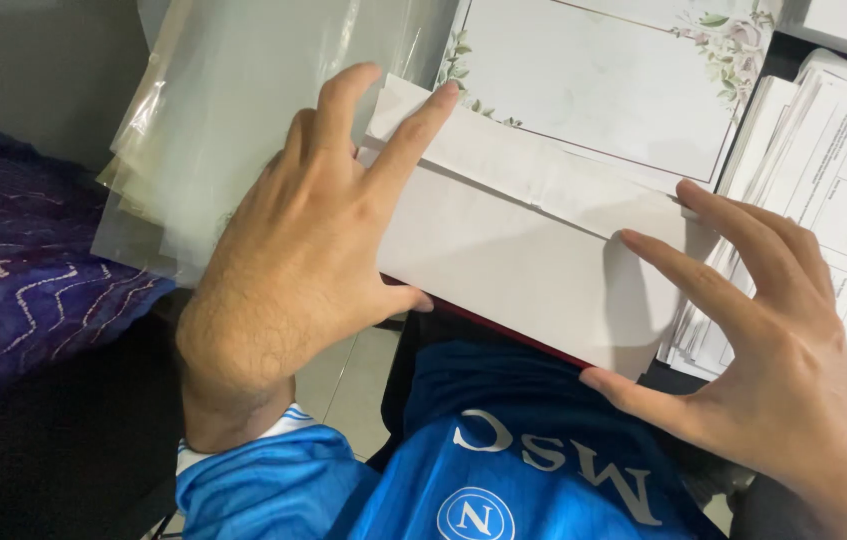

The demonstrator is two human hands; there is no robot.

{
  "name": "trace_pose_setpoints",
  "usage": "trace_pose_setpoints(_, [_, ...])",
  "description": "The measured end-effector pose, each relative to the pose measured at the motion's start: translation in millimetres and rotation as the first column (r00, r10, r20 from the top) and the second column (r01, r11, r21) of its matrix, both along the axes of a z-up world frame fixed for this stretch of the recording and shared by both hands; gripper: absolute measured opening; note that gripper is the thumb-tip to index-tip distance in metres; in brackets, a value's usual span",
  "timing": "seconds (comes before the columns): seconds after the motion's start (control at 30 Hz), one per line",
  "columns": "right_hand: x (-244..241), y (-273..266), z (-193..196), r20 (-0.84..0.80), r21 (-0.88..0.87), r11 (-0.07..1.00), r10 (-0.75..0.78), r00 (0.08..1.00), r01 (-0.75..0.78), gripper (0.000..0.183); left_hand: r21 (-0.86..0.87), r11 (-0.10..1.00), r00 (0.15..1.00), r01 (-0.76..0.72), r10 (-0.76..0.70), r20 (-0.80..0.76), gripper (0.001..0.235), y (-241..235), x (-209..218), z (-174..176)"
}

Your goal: Folding printed documents and inserting them into envelopes.

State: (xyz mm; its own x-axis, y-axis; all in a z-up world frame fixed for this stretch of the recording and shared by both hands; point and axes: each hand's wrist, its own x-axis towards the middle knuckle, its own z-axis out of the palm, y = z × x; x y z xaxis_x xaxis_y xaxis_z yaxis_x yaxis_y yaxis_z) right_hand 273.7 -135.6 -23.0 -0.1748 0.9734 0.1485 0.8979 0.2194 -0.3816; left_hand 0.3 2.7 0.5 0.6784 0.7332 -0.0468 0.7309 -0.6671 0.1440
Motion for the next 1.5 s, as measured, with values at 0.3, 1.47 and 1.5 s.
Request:
trace_pose_setpoints(0.3, [2.3, 3.4, -2.7, 0.078, -0.002, 1.0, -0.012, 0.997, 0.012, 0.09, 0.025, 0.967, 0.951, 0.254, -0.254, 0.177, 0.129, 23.6, -6.6, -18.6])
trace_pose_setpoints(1.47, [-60.3, 11.8, -9.7, 0.209, -0.079, 0.995, 0.069, 0.975, -0.053, 0.097, 0.151, 0.988, 0.997, 0.021, -0.031, 0.066, 0.07, -21.1, 37.7, -55.9])
trace_pose_setpoints(1.5, [-67.5, 15.9, -14.7, 0.217, -0.071, 0.992, 0.119, 0.969, -0.106, 0.087, 0.165, 0.986, 0.999, 0.028, -0.033, 0.026, 0.07, -20.7, 37.6, -55.9])
